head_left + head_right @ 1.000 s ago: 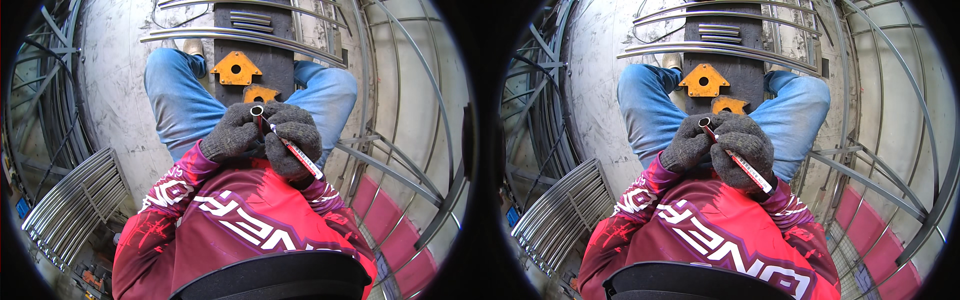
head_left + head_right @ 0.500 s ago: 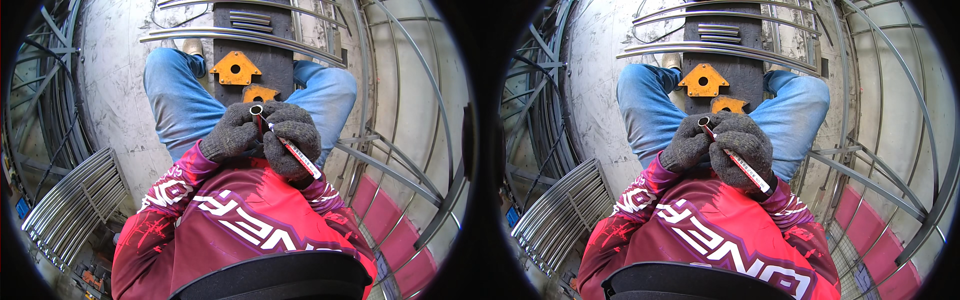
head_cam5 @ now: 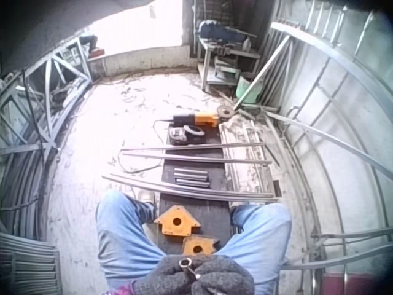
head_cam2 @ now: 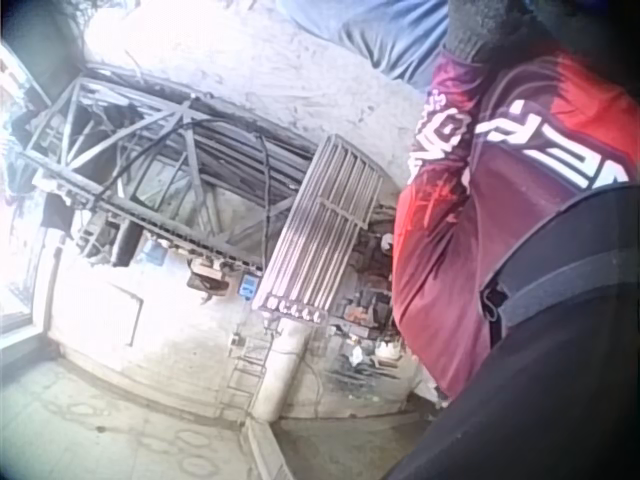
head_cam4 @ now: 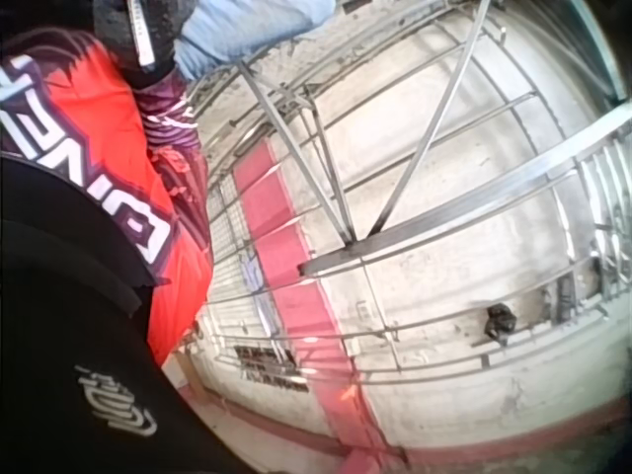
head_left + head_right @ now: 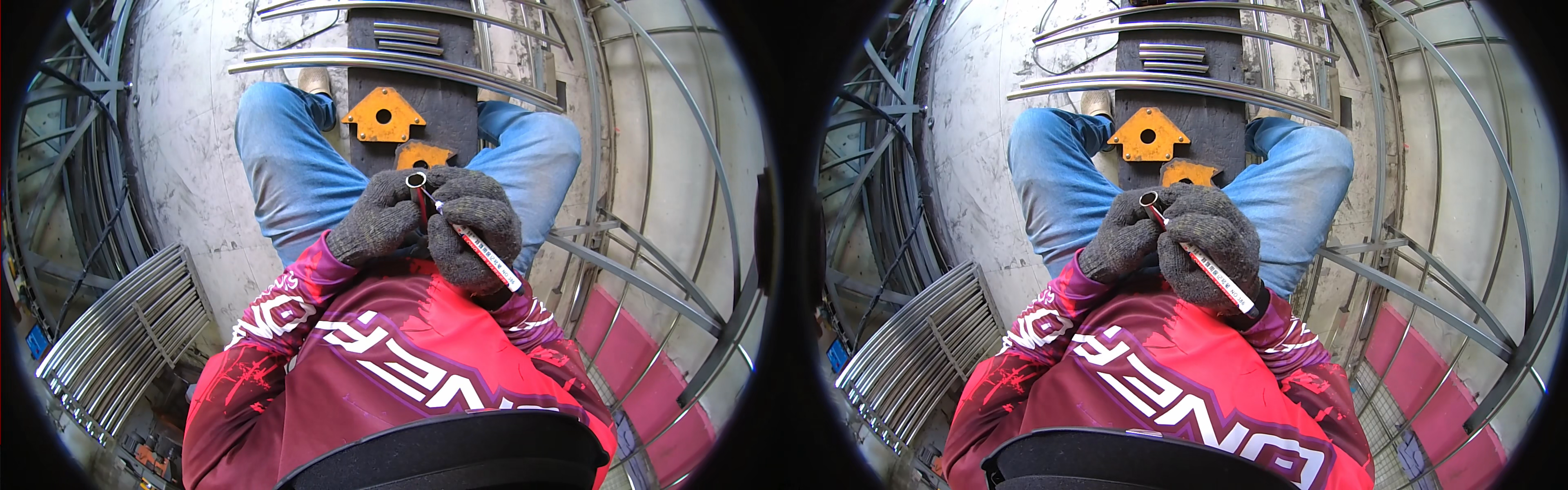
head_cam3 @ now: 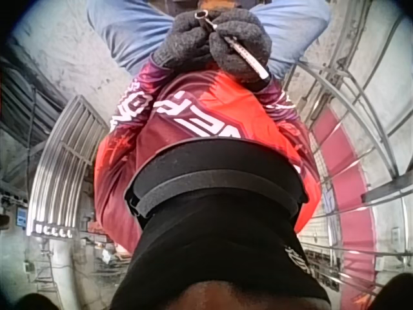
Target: The person marks and sorts stainless steel pipes for assembly by hand, using a permanent marker to label them and a magnetic holder to organize them within a metal frame.
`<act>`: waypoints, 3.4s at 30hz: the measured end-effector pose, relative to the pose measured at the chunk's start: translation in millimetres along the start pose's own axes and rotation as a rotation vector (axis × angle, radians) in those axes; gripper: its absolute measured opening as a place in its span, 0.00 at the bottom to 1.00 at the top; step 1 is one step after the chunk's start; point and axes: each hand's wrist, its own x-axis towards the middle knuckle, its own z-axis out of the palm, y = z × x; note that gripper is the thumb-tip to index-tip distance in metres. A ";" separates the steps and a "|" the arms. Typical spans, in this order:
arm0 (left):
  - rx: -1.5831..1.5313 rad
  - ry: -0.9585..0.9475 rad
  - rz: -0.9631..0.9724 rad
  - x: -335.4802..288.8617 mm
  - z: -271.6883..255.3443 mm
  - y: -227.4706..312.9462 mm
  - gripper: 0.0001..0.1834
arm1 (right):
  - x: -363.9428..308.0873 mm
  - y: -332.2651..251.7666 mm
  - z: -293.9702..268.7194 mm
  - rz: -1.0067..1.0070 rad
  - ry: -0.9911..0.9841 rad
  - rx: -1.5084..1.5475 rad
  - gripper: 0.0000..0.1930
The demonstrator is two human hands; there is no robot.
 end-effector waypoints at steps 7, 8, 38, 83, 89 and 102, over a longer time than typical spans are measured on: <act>-0.046 0.021 -0.030 0.2 2.1 -0.3 0.23 | 1.6 -1.7 0.2 0.001 0.017 -0.023 0.17; -0.005 0.013 -0.026 0.5 1.3 -0.2 0.23 | 1.6 -2.2 0.0 0.004 0.021 -0.024 0.17; 0.166 0.134 0.134 10.5 -13.7 -24.5 0.13 | -5.4 46.5 -10.7 0.525 0.425 0.040 0.06; 0.776 0.272 0.131 26.2 -17.0 -45.8 0.15 | -13.7 94.5 -5.0 0.596 0.032 -0.108 0.08; 0.790 0.295 0.213 30.0 -15.6 -46.1 0.15 | -13.1 92.8 -5.7 0.619 0.015 -0.083 0.08; 1.125 0.351 0.394 27.1 -6.0 -29.4 0.20 | -13.3 97.3 -5.1 0.615 -0.060 -0.113 0.09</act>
